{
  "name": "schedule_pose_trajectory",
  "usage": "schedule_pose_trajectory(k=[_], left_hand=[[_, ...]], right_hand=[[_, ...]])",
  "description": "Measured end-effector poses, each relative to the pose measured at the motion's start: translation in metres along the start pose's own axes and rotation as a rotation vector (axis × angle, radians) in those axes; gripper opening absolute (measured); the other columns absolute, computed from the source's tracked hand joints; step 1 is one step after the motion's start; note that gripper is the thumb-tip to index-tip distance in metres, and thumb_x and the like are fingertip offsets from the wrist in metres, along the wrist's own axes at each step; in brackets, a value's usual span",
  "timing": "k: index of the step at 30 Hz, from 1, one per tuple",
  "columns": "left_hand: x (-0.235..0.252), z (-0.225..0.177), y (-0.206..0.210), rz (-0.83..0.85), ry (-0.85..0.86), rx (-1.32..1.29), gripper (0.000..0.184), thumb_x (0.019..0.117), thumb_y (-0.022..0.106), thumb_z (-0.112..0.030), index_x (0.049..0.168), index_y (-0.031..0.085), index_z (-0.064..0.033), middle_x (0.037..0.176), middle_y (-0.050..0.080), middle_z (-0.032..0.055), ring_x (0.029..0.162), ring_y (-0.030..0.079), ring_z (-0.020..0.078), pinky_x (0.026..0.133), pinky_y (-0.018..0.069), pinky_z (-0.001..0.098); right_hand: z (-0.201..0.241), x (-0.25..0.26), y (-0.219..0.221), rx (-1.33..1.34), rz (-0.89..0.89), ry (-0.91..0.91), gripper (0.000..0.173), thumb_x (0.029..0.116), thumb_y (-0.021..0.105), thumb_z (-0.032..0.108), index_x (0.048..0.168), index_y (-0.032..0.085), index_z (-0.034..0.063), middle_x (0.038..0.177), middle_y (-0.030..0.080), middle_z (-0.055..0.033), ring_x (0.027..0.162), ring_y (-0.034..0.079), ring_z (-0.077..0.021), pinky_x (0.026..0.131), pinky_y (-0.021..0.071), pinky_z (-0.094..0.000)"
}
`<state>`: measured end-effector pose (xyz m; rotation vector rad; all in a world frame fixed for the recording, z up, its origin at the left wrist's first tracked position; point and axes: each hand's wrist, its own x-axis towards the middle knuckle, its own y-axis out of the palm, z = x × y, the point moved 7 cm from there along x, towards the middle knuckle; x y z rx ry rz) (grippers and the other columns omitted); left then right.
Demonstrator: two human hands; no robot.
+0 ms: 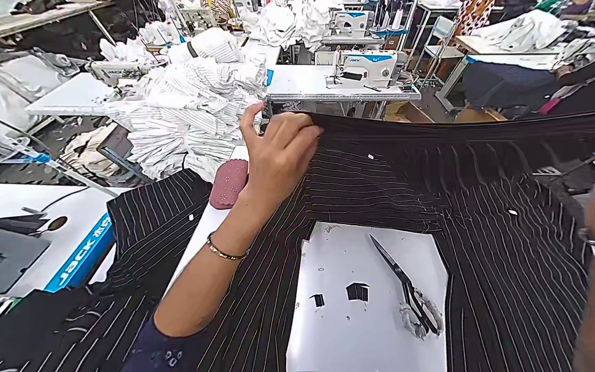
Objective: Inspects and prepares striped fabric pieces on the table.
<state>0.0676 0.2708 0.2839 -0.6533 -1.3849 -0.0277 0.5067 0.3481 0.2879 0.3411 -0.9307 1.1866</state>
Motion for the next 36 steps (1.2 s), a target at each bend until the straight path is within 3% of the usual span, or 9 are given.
schedule_pose_trajectory(k=[4,8,15,17,22,24,28,32,36], left_hand=[[-0.079,0.013,0.078,0.25,-0.054,-0.028,0.015,0.094,0.066,-0.005,0.104,0.078,-0.0082,0.117,0.071,0.015,0.114,0.066,0.0332,0.109,0.0355,0.0656],[-0.216,0.014,0.143,1.154,-0.268,-0.238,0.028,0.1034,0.056,-0.013,0.126,0.071,-0.0068,0.157,0.045,0.0148,0.15,0.035,0.0328,0.121,0.0219,0.0608],[-0.331,-0.018,-0.016,1.397,-0.959,-0.211,0.041,0.1054,0.055,-0.035,0.12,0.068,0.0006,0.122,0.065,0.0232,0.115,0.064,0.0389,0.098,0.0495,0.058],[-0.364,-0.039,-0.051,1.466,-1.138,-0.112,0.059,0.0993,0.063,-0.047,0.132,0.06,0.0015,0.131,0.06,0.0255,0.119,0.061,0.0413,0.098,0.0508,0.0577],[-0.381,-0.063,-0.075,1.379,-1.329,0.11,0.085,0.0981,0.062,-0.05,0.155,0.031,0.0043,0.152,0.042,0.0284,0.136,0.048,0.0448,0.104,0.0472,0.0561],[-0.376,-0.06,-0.07,1.424,-1.32,0.147,0.074,0.1012,0.056,-0.048,0.149,0.04,0.0063,0.149,0.045,0.0283,0.136,0.049,0.0436,0.107,0.0426,0.0571],[-0.358,-0.073,-0.056,1.522,-1.221,-0.032,0.042,0.1083,0.041,-0.031,0.126,0.062,0.001,0.122,0.067,0.0249,0.118,0.064,0.0412,0.097,0.0488,0.0601],[-0.317,-0.106,-0.026,0.987,-1.223,-0.574,0.027,0.1064,0.048,-0.019,0.106,0.061,0.0047,0.086,0.061,0.0134,0.077,0.059,0.0216,0.075,0.0499,0.0387],[-0.3,-0.148,0.002,0.853,-1.1,-1.056,0.047,0.1059,0.053,-0.022,0.143,0.048,0.0058,0.14,0.059,0.0214,0.13,0.06,0.0229,0.112,0.0461,0.0359]], right_hand=[[-0.074,-0.051,0.062,-0.238,0.227,0.125,0.034,0.1051,0.051,0.014,0.125,0.061,-0.0109,0.121,0.066,-0.0225,0.105,0.064,-0.0165,0.096,0.0512,-0.0338],[-0.177,-0.17,0.13,-0.445,0.669,0.397,0.03,0.1056,0.048,0.011,0.122,0.071,-0.0012,0.128,0.066,-0.0256,0.123,0.061,-0.0407,0.109,0.0423,-0.0551],[-0.112,-0.268,0.133,-0.392,0.419,0.373,0.03,0.1015,0.054,0.012,0.123,0.068,-0.0046,0.135,0.061,-0.0276,0.134,0.052,-0.0449,0.115,0.0362,-0.0574],[-0.083,-0.3,0.149,-0.267,0.513,0.328,0.03,0.1006,0.056,0.014,0.12,0.069,-0.0049,0.13,0.065,-0.0255,0.13,0.057,-0.042,0.111,0.0423,-0.0559],[-0.049,-0.372,0.186,-0.17,0.66,0.246,0.042,0.0966,0.062,0.036,0.122,0.073,0.0041,0.134,0.065,-0.0187,0.129,0.058,-0.0403,0.11,0.0427,-0.0584],[-0.034,-0.387,0.191,-0.193,0.698,0.183,0.045,0.0941,0.063,0.042,0.12,0.075,0.0075,0.134,0.066,-0.0158,0.127,0.059,-0.039,0.108,0.0437,-0.0586],[-0.006,-0.412,0.185,-0.14,0.773,0.12,0.032,0.0951,0.062,0.033,0.112,0.078,0.011,0.129,0.069,-0.0121,0.125,0.062,-0.0343,0.106,0.0466,-0.0545],[0.012,-0.432,0.163,-0.091,0.752,0.103,0.024,0.0968,0.059,0.025,0.103,0.08,0.014,0.119,0.073,-0.0067,0.117,0.066,-0.0274,0.103,0.0504,-0.0463],[0.034,-0.443,0.134,-0.124,0.754,0.219,0.035,0.0837,0.064,0.017,0.108,0.075,-0.0063,0.117,0.071,-0.0238,0.115,0.066,-0.0408,0.102,0.0489,-0.0563]])
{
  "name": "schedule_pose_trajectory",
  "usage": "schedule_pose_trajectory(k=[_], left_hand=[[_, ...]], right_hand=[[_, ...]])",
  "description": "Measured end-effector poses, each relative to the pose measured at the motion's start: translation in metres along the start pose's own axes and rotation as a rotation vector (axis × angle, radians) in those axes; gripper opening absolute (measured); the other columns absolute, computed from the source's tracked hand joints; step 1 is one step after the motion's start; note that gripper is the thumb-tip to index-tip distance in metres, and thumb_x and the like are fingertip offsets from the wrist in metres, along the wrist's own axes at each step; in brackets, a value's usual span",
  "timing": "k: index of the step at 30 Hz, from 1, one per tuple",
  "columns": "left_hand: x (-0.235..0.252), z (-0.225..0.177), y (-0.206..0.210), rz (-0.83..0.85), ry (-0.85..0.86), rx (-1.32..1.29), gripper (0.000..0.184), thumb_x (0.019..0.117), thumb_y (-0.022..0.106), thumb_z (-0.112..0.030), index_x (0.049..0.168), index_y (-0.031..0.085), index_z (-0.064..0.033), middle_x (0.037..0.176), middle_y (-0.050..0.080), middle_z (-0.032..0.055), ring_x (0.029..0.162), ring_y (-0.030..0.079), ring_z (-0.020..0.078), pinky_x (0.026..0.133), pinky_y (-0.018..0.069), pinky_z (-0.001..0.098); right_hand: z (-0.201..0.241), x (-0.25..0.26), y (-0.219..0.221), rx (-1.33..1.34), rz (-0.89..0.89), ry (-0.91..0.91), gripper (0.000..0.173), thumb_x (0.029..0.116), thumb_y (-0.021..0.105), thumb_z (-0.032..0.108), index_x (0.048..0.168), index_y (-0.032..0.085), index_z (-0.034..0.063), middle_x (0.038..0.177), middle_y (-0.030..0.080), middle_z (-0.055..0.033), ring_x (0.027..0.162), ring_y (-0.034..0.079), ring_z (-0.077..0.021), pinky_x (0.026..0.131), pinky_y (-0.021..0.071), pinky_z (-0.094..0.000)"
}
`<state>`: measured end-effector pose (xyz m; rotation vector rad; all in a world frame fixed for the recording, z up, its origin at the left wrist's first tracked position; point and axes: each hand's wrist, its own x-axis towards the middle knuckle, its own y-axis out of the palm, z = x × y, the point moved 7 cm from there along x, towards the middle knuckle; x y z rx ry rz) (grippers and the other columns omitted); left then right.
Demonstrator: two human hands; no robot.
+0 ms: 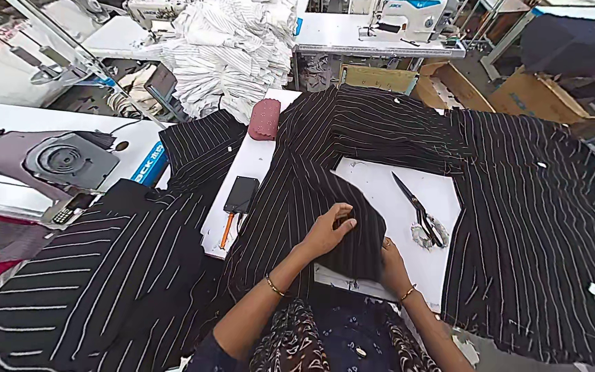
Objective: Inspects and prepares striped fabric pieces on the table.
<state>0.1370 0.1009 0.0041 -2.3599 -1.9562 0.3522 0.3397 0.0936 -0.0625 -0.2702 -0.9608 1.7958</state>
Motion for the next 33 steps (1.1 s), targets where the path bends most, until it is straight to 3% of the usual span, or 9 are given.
schedule_pose_trajectory(k=[3,6,11,15,17,19,24,27,33], left_hand=[[-0.021,0.01,0.023,0.263,-0.082,0.235,0.047,0.1074,0.052,-0.029,0.142,0.052,0.0023,0.138,0.061,0.0211,0.129,0.06,0.028,0.113,0.0441,0.0434],[-0.049,0.026,0.02,0.389,-0.14,0.403,0.035,0.1076,0.052,-0.026,0.128,0.065,-0.0007,0.116,0.07,0.019,0.108,0.068,0.0299,0.1,0.0503,0.0493],[-0.075,0.04,-0.045,-0.018,-0.264,0.433,0.03,0.1051,0.057,-0.024,0.117,0.068,0.0011,0.101,0.072,0.0166,0.092,0.072,0.027,0.089,0.0576,0.0464],[-0.076,0.058,-0.096,-0.466,-0.295,0.489,0.063,0.0987,0.066,-0.034,0.142,0.045,0.0062,0.116,0.065,0.0235,0.102,0.066,0.0367,0.091,0.0534,0.0544],[-0.065,0.071,-0.094,-0.464,-0.367,0.457,0.077,0.0984,0.067,-0.037,0.15,0.032,0.007,0.116,0.065,0.0224,0.099,0.067,0.0342,0.091,0.0533,0.0523],[-0.054,0.078,-0.08,-0.369,-0.413,0.419,0.072,0.1005,0.066,-0.028,0.152,0.03,0.0063,0.109,0.067,0.0216,0.092,0.067,0.0319,0.088,0.0529,0.0495],[-0.08,0.073,-0.112,-0.328,-0.288,0.425,0.048,0.0983,0.064,-0.012,0.142,0.051,0.0047,0.097,0.067,0.0239,0.08,0.063,0.0335,0.076,0.0525,0.054],[-0.112,0.086,-0.156,-0.386,-0.394,0.466,0.042,0.0985,0.065,-0.009,0.137,0.054,0.0033,0.093,0.068,0.0215,0.072,0.065,0.0303,0.071,0.0546,0.0505],[-0.134,0.075,-0.172,-0.427,-0.539,0.678,0.04,0.0961,0.065,-0.005,0.136,0.059,0.0,0.099,0.069,0.0284,0.093,0.066,0.048,0.084,0.0479,0.068]], right_hand=[[-0.001,-0.025,-0.008,-0.02,-0.006,0.112,0.04,0.0813,0.074,0.025,0.104,0.075,-0.0079,0.111,0.072,-0.0274,0.11,0.068,-0.0448,0.099,0.0502,-0.0595],[-0.004,-0.041,-0.012,-0.077,-0.043,0.041,0.029,0.0907,0.069,0.033,0.09,0.081,0.006,0.094,0.077,-0.0149,0.093,0.072,-0.0375,0.088,0.0541,-0.0563],[-0.011,-0.07,-0.023,-0.008,-0.045,-0.032,0.023,0.0949,0.066,0.031,0.096,0.08,0.0127,0.109,0.075,-0.0052,0.114,0.067,-0.0255,0.103,0.0508,-0.0454],[0.006,-0.103,-0.032,0.066,-0.072,-0.027,0.024,0.097,0.064,0.026,0.089,0.079,0.0094,0.1,0.078,-0.0039,0.104,0.072,-0.0177,0.097,0.056,-0.0358],[0.017,-0.114,-0.035,0.075,-0.051,0.053,0.029,0.0964,0.061,0.025,0.083,0.078,0.006,0.077,0.076,-0.0044,0.071,0.073,-0.0123,0.069,0.0599,-0.0313],[0.022,-0.119,-0.033,0.093,0.013,0.106,0.031,0.0987,0.058,0.025,0.088,0.078,0.0038,0.069,0.071,-0.0073,0.057,0.067,-0.0153,0.055,0.0555,-0.0359],[0.009,-0.12,-0.057,0.014,-0.121,0.188,0.03,0.0985,0.059,0.026,0.09,0.078,0.0056,0.07,0.073,-0.0051,0.06,0.069,-0.0147,0.058,0.0581,-0.0359],[-0.007,-0.126,-0.072,-0.023,-0.194,0.265,0.028,0.098,0.058,0.025,0.093,0.078,0.0056,0.076,0.074,-0.005,0.065,0.071,-0.0147,0.063,0.0597,-0.0366],[-0.007,-0.125,-0.069,-0.074,-0.151,0.276,0.026,0.097,0.06,0.025,0.096,0.079,0.0069,0.08,0.076,-0.0061,0.068,0.073,-0.0188,0.065,0.0603,-0.041]])
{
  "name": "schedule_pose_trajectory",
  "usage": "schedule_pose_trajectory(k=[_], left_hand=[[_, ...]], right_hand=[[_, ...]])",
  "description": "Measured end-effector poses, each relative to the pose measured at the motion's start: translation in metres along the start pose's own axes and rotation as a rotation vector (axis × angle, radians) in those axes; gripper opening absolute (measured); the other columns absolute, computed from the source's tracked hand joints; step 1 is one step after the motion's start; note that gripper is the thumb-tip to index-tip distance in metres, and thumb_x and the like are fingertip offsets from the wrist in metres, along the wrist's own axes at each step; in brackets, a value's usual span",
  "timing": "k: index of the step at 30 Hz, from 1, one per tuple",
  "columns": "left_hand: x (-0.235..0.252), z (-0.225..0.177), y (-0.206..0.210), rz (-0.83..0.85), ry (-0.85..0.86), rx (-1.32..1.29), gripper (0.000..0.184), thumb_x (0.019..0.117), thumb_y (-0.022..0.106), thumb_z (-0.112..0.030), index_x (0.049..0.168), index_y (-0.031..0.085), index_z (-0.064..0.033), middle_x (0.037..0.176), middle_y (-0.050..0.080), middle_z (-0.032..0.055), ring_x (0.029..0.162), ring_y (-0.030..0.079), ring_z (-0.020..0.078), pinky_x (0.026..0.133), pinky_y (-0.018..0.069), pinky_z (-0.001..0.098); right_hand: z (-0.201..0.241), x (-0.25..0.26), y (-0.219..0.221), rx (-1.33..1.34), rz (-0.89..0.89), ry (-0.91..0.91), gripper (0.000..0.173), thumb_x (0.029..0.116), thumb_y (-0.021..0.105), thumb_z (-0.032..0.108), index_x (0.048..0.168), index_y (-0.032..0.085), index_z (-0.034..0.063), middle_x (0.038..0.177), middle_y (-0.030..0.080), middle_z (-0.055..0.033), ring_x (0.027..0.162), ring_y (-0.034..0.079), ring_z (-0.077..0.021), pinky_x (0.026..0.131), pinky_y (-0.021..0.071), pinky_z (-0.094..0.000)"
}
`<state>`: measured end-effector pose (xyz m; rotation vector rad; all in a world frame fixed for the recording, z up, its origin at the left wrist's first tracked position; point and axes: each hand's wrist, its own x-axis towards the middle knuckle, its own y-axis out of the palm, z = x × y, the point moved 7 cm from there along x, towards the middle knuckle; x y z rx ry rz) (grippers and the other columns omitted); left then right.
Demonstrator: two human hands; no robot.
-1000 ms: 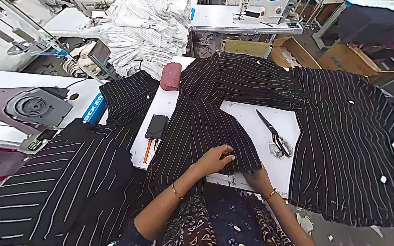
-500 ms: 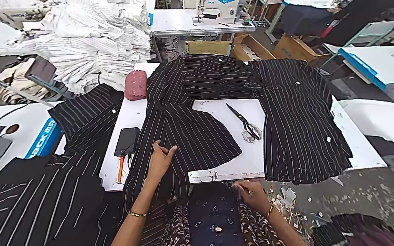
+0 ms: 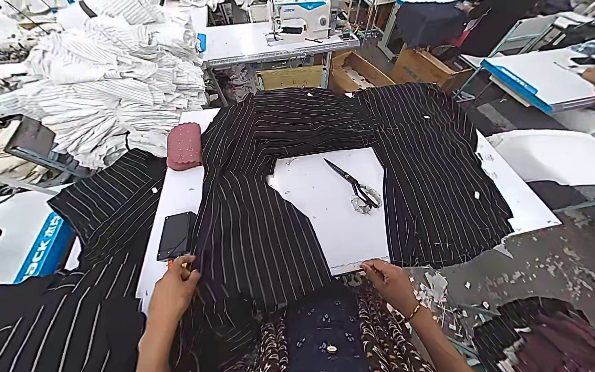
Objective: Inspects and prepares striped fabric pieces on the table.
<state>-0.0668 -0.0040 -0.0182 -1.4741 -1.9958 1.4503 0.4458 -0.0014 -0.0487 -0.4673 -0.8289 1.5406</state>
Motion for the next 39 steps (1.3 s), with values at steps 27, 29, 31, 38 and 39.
schedule_pose_trajectory(k=[27,29,31,38,39], left_hand=[[-0.081,-0.149,0.139,0.49,0.698,0.039,0.037,0.1035,0.058,-0.022,0.123,0.064,0.0078,0.1,0.068,0.0257,0.089,0.069,0.0394,0.084,0.0548,0.0572],[-0.083,-0.154,0.139,0.492,0.715,0.048,0.036,0.104,0.057,-0.022,0.123,0.064,0.0071,0.1,0.069,0.0253,0.089,0.069,0.0388,0.084,0.0553,0.0569],[-0.083,-0.158,0.139,0.496,0.724,0.054,0.035,0.1046,0.055,-0.021,0.123,0.065,0.007,0.102,0.07,0.0253,0.09,0.07,0.039,0.085,0.0551,0.0568],[-0.1,-0.178,0.151,0.597,0.794,-0.062,0.031,0.1035,0.056,-0.018,0.12,0.067,0.006,0.106,0.072,0.0224,0.092,0.072,0.0343,0.087,0.0573,0.0521],[-0.104,-0.183,0.153,0.609,0.814,-0.094,0.03,0.1029,0.058,-0.017,0.119,0.068,0.0055,0.105,0.072,0.0215,0.091,0.072,0.0328,0.086,0.0578,0.0502]], right_hand=[[-0.085,0.046,-0.11,-0.251,-0.445,0.436,0.036,0.0992,0.062,0.023,0.129,0.068,0.0028,0.141,0.06,-0.0201,0.133,0.055,-0.0368,0.112,0.0448,-0.0492],[-0.093,0.048,-0.118,-0.243,-0.416,0.547,0.043,0.1011,0.061,0.027,0.137,0.062,0.0026,0.146,0.056,-0.0195,0.135,0.054,-0.0351,0.112,0.0446,-0.0475],[-0.1,0.05,-0.123,-0.249,-0.335,0.666,0.046,0.1035,0.058,0.029,0.14,0.059,0.0028,0.145,0.057,-0.0193,0.133,0.056,-0.0343,0.111,0.0446,-0.0472],[-0.103,0.055,-0.142,-0.31,-0.135,0.748,0.041,0.1047,0.054,0.036,0.136,0.065,0.0105,0.14,0.063,-0.0133,0.128,0.061,-0.0305,0.106,0.0472,-0.0514],[-0.103,0.056,-0.139,-0.307,-0.097,0.758,0.044,0.1032,0.056,0.037,0.138,0.063,0.0117,0.142,0.061,-0.0125,0.129,0.06,-0.03,0.107,0.0467,-0.0513]])
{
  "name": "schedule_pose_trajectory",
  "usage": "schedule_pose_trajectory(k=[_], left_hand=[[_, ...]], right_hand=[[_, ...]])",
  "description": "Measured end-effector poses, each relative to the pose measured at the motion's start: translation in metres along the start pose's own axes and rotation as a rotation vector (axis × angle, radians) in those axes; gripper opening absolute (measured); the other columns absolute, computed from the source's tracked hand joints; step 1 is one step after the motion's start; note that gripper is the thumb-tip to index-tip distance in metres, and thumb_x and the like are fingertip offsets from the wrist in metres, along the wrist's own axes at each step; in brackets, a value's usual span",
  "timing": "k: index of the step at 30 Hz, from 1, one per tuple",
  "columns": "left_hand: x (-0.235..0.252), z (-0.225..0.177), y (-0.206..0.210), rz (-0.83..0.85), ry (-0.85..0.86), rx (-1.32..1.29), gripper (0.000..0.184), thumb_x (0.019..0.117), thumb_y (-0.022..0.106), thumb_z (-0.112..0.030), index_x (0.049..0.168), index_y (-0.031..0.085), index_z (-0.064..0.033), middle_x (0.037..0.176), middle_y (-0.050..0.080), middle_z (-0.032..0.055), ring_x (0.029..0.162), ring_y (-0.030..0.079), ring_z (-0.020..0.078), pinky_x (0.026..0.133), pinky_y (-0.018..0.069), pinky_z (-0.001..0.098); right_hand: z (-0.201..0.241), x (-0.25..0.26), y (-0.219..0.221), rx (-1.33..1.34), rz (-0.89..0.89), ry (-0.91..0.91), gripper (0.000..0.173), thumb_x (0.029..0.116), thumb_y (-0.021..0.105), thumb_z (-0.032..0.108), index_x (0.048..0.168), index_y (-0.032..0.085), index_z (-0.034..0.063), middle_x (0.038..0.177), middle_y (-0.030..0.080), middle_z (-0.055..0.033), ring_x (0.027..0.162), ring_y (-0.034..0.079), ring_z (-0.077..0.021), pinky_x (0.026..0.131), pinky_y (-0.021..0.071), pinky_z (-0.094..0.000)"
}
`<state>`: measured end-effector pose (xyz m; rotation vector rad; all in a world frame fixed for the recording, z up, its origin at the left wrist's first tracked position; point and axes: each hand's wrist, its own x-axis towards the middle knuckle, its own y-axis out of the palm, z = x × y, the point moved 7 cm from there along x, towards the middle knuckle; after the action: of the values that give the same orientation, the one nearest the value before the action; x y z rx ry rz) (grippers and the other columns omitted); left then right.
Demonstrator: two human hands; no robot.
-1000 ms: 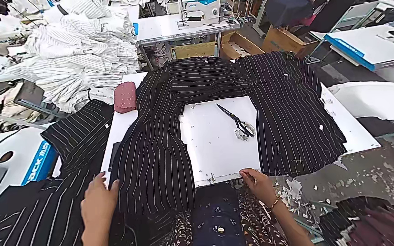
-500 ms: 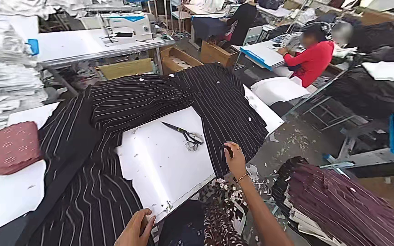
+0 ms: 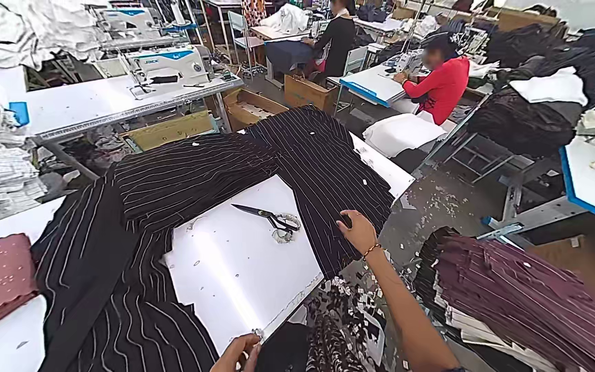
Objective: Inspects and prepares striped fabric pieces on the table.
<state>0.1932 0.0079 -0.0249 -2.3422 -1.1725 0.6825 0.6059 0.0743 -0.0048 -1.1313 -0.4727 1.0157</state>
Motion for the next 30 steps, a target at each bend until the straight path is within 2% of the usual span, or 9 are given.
schedule_pose_trajectory(k=[5,9,13,15,17,19,22,26,30], left_hand=[[0.012,-0.027,0.005,-0.001,0.099,-0.104,0.024,0.1003,0.061,-0.014,0.113,0.071,0.0043,0.101,0.073,0.0194,0.084,0.071,0.0274,0.078,0.0581,0.0431],[0.027,-0.039,0.003,-0.077,0.119,-0.297,0.022,0.1014,0.058,-0.012,0.108,0.073,0.0041,0.097,0.074,0.0143,0.083,0.071,0.0164,0.078,0.0588,0.0322],[0.058,-0.048,0.01,0.034,0.045,-0.563,0.037,0.106,0.047,-0.02,0.13,0.062,0.004,0.114,0.073,0.011,0.098,0.072,0.0154,0.085,0.0598,0.0336],[0.073,-0.042,0.007,0.012,-0.078,-0.65,0.031,0.1037,0.055,-0.02,0.121,0.063,0.004,0.098,0.074,0.0074,0.087,0.073,0.0128,0.081,0.0618,0.0328],[0.078,-0.032,-0.006,-0.119,-0.177,-0.622,0.019,0.0996,0.065,-0.016,0.103,0.068,0.003,0.08,0.071,0.0056,0.072,0.069,0.01,0.073,0.0584,0.0305],[0.072,-0.037,-0.019,-0.162,-0.076,-0.512,0.016,0.0982,0.061,-0.011,0.096,0.069,0.0026,0.075,0.068,0.0034,0.07,0.066,0.0071,0.072,0.0562,0.0291],[0.037,-0.067,-0.022,0.078,0.105,-0.407,0.014,0.0923,0.068,-0.011,0.087,0.071,0.0016,0.075,0.067,-0.0012,0.07,0.061,-0.0005,0.071,0.0524,0.0238],[0.0,-0.047,-0.014,0.163,0.007,-0.621,0.016,0.0848,0.08,-0.017,0.075,0.07,-0.0091,0.064,0.062,-0.0125,0.059,0.055,-0.0071,0.058,0.0465,0.0171],[-0.016,0.032,-0.034,-0.276,-0.329,-0.388,0.026,0.0936,0.072,-0.029,0.102,0.072,-0.0042,0.058,0.051,-0.0079,0.051,0.045,0.004,0.056,0.0422,0.027]], right_hand=[[0.001,0.007,-0.017,-0.016,-0.112,0.029,0.037,0.1093,0.044,0.025,0.133,0.065,0.0069,0.129,0.067,-0.0185,0.121,0.064,-0.0347,0.102,0.0487,-0.053],[0.028,-0.02,-0.039,0.16,-0.325,-0.221,0.032,0.1066,0.049,0.016,0.122,0.07,-0.003,0.114,0.072,-0.023,0.108,0.07,-0.038,0.098,0.0522,-0.0531],[0.104,-0.098,0.01,0.374,0.054,-0.618,0.026,0.1025,0.055,0.013,0.109,0.075,-0.0028,0.106,0.076,-0.0166,0.101,0.074,-0.0276,0.095,0.0569,-0.0457],[0.146,-0.153,0.047,0.432,0.43,-0.822,0.024,0.102,0.059,0.015,0.102,0.075,-0.0026,0.098,0.075,-0.0176,0.094,0.073,-0.0282,0.09,0.0557,-0.0471],[0.173,-0.182,0.056,0.477,0.594,-0.956,0.022,0.1007,0.064,0.019,0.104,0.078,0.0024,0.099,0.077,-0.0144,0.094,0.074,-0.0258,0.087,0.0562,-0.0463],[0.188,-0.178,0.036,0.593,0.384,-1.034,0.021,0.0951,0.073,0.021,0.109,0.078,0.0062,0.111,0.076,-0.0088,0.107,0.071,-0.019,0.097,0.0565,-0.0377],[0.206,-0.165,0.021,0.482,0.32,-1.153,0.051,0.0938,0.072,0.04,0.132,0.069,0.0057,0.137,0.067,-0.01,0.13,0.061,-0.0232,0.115,0.0421,-0.0427],[0.217,-0.178,0.048,0.335,0.645,-1.151,0.033,0.0983,0.066,0.037,0.107,0.077,0.0067,0.082,0.075,-0.012,0.074,0.072,-0.0268,0.071,0.0558,-0.0513],[0.211,-0.172,0.07,0.094,0.719,-1.07,0.045,0.1007,0.059,0.047,0.095,0.074,0.005,0.078,0.071,-0.0151,0.075,0.07,-0.032,0.069,0.0522,-0.0538]])
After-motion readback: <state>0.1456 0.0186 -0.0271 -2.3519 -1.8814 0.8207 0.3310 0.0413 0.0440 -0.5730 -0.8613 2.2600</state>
